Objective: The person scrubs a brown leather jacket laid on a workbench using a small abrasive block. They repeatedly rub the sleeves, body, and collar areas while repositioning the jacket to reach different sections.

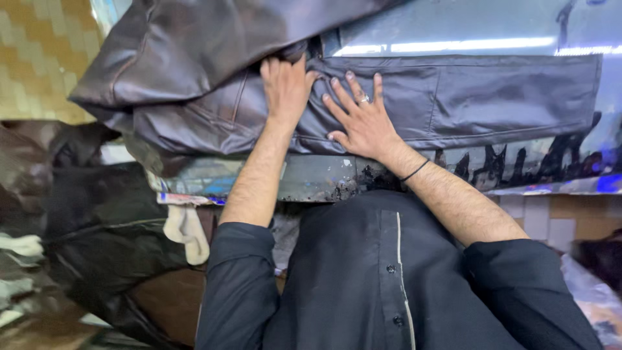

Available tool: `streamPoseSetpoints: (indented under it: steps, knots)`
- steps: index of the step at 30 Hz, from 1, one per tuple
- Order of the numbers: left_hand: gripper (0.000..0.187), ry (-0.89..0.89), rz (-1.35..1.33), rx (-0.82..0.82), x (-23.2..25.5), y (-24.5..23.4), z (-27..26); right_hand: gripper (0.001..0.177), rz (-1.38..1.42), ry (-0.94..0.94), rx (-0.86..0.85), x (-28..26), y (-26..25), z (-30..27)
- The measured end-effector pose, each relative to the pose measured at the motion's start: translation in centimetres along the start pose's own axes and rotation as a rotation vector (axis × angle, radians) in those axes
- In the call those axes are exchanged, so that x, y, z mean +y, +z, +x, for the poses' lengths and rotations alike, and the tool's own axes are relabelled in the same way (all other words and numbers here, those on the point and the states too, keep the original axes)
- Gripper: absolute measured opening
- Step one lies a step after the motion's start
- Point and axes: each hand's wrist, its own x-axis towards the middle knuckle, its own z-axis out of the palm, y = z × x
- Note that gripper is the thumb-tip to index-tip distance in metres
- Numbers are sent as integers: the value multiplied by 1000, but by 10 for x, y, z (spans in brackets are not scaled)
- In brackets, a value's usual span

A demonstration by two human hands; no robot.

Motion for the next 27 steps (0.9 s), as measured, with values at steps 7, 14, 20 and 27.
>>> streamPoseSetpoints:
  steps: [7,14,20,27]
  knots:
    - [25,247,-534,225,3,-77,-36,51,119,-11,-59,-7,-31,35]
    - [40,-770,-298,310,-4,-127,-169,63,295,-48,-3,-7,-28,39]
    - [74,-1098,-328,-46,-57,-99,-143,78,198,-54,-54,-7,-26,43]
    - [24,-502,-1131,431,-67,-44,-176,121,157,-29,-60,-16,-25,43]
